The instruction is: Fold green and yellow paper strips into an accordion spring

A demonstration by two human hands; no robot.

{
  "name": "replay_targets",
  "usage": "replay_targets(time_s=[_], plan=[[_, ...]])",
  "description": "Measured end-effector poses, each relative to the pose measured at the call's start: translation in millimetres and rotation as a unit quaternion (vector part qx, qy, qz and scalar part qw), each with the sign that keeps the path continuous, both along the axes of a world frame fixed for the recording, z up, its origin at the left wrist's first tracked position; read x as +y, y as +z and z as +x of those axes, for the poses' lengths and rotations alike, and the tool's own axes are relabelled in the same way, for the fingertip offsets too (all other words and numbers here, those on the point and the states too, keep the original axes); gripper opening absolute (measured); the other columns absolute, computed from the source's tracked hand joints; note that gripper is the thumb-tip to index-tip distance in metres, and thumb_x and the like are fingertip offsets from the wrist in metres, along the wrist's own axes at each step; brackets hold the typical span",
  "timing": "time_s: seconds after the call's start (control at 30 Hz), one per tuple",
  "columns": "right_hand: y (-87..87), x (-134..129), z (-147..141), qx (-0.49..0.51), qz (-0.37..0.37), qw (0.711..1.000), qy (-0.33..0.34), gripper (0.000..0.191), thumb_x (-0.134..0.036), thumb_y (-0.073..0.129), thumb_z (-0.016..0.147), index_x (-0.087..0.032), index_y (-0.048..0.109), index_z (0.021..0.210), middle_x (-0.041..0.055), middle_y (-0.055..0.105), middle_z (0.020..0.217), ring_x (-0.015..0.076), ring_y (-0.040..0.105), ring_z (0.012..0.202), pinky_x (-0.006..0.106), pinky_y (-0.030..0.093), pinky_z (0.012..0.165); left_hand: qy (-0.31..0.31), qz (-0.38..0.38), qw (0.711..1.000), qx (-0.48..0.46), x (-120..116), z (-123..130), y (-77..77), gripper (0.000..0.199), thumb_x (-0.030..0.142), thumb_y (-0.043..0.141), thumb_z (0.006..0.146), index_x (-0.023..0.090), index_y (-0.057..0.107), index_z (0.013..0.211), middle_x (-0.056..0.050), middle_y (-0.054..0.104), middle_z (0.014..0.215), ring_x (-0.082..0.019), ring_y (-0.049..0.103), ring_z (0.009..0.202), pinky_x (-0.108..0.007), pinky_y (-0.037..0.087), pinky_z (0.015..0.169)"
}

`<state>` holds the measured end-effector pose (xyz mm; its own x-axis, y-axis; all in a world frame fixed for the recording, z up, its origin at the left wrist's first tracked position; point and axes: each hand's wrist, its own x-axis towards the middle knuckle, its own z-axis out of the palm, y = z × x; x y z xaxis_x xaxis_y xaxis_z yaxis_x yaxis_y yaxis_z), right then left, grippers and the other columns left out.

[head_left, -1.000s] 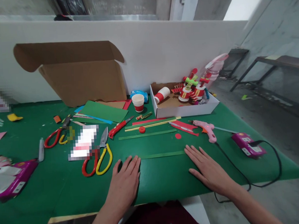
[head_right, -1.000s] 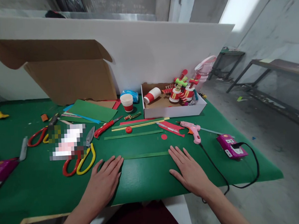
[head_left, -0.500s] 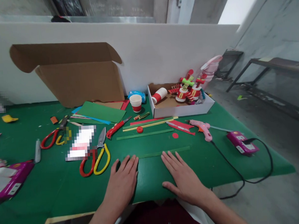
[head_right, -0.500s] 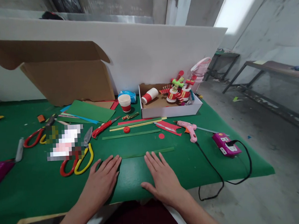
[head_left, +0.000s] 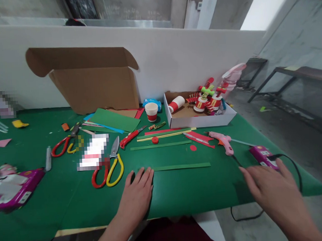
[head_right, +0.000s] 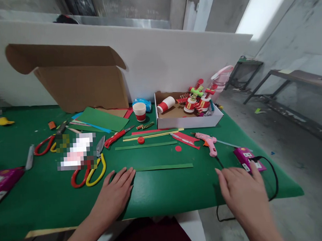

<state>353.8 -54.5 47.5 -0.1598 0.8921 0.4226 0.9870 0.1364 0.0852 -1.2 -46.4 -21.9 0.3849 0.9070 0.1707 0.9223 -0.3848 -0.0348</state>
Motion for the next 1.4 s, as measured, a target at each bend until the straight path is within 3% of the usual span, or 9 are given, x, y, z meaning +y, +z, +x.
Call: replay_targets(time_s=[0.13,0.23,0.3,0.67,0.8,1.03,1.2,1.3,1.4], plan=[[-15.4,23,-46,0.022,-0.07,0.989,0.129,0.05,-0.046,0.034,0.095,-0.021,0.053,0.135,0.0101,0.062,0.131,0.0295,0.051,0.127,0.057,0.024,0.112,0.002,-0.003,1.0,0.0,1,1,0.9,0.041,0.028,0.036,0.096,0.024,0.058,0.131,-0.004,0.061,0.132,-0.024,0.054,0.121,-0.044,0.037,0.101],[-39.7,31,-83,0.034,-0.175,0.964,0.197,0.071,-0.058,0.04,0.091,-0.021,0.026,0.151,0.009,0.04,0.151,0.0297,0.029,0.143,0.054,0.023,0.115,-0.006,-0.001,1.0,0.009,1,1,3.9,0.043,0.023,0.033,0.096,0.023,0.058,0.131,-0.005,0.06,0.133,-0.024,0.054,0.121,-0.045,0.038,0.1],[-52.0,32,-93,0.039,-0.23,0.945,0.229,0.072,-0.058,0.038,0.092,-0.023,0.018,0.153,0.0078,0.034,0.153,0.0277,0.027,0.144,0.052,0.024,0.116,-0.008,-0.004,1.0,0.011,0,1,5.8,0.045,0.019,0.031,0.096,0.023,0.057,0.132,-0.005,0.059,0.134,-0.024,0.053,0.122,-0.046,0.038,0.1],[-73.1,22,-37,0.039,-0.22,0.962,0.16,0.067,-0.054,0.034,0.095,-0.025,0.014,0.153,0.0065,0.034,0.153,0.0259,0.031,0.142,0.051,0.027,0.115,-0.041,-0.031,0.999,0.002,5,-8,12.0,0.04,0.02,0.037,0.095,0.021,0.057,0.13,-0.007,0.062,0.131,-0.023,0.056,0.118,-0.042,0.037,0.1],[-63.6,21,-37,0.043,-0.159,0.981,0.1,0.075,-0.059,0.039,0.092,-0.02,0.017,0.153,0.0113,0.036,0.152,0.0318,0.031,0.141,0.055,0.028,0.114,-0.039,-0.036,0.998,-0.016,12,-8,23.1,0.039,0.02,0.039,0.094,0.019,0.057,0.128,-0.009,0.062,0.129,-0.023,0.058,0.11,-0.038,0.04,0.093],[-44.0,31,-128,0.088,-0.244,0.924,0.281,0.078,-0.058,0.042,0.09,-0.018,0.016,0.152,0.0103,0.029,0.155,0.0274,0.025,0.144,0.05,0.026,0.117,-0.076,-0.113,0.99,-0.02,51,28,51.7,0.024,0.021,0.041,0.091,0.018,0.064,0.1,-0.011,0.065,0.102,-0.024,0.056,0.099,-0.039,0.043,0.085],[-50.0,39,-135,0.109,-0.28,0.908,0.293,0.074,-0.056,0.043,0.091,-0.018,0.023,0.151,0.0116,0.03,0.154,0.0279,0.027,0.144,0.05,0.025,0.117,-0.084,-0.176,0.981,-0.002,68,40,51.3,0.02,0.017,0.048,0.083,0.015,0.063,0.095,-0.013,0.065,0.101,-0.028,0.056,0.101,-0.042,0.044,0.085],[-34.6,49,-129,0.166,-0.208,0.922,0.282,0.065,-0.046,0.041,0.095,-0.022,0.022,0.152,0.0099,0.031,0.155,0.0262,0.027,0.144,0.05,0.026,0.116,-0.11,-0.204,0.973,-0.015,78,35,55.2,0.015,0.013,0.049,0.077,0.017,0.063,0.082,-0.012,0.066,0.096,-0.027,0.057,0.095,-0.039,0.044,0.08],[-4.8,63,-133,0.281,-0.048,0.924,0.255,0.052,-0.036,0.038,0.097,-0.024,0.034,0.147,0.0097,0.043,0.149,0.0253,0.036,0.14,0.05,0.029,0.115,-0.113,-0.241,0.957,-0.111,97,20,63.0,0.009,0.011,0.052,0.07,0.018,0.056,0.073,-0.006,0.064,0.08,-0.022,0.058,0.078,-0.032,0.041,0.068]])
